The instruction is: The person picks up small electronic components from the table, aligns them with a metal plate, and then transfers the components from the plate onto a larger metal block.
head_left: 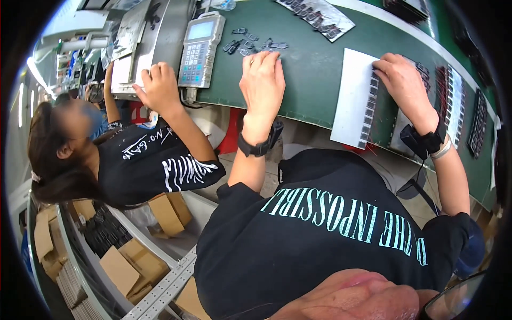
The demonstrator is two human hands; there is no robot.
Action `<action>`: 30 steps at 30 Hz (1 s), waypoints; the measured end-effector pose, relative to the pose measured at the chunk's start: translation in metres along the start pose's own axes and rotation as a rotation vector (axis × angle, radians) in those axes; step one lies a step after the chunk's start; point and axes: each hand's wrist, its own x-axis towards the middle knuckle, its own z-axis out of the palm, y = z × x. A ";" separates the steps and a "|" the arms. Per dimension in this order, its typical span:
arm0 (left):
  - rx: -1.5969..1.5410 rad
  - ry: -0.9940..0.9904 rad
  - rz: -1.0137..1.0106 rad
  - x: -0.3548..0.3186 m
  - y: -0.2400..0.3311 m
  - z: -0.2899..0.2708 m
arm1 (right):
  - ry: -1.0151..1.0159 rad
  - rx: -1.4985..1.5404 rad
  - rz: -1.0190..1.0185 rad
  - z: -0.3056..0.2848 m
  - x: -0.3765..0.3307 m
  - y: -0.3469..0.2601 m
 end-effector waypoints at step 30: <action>-1.539 -0.484 -0.607 -0.015 0.154 0.030 | 0.440 0.984 0.622 -0.011 -0.073 -0.081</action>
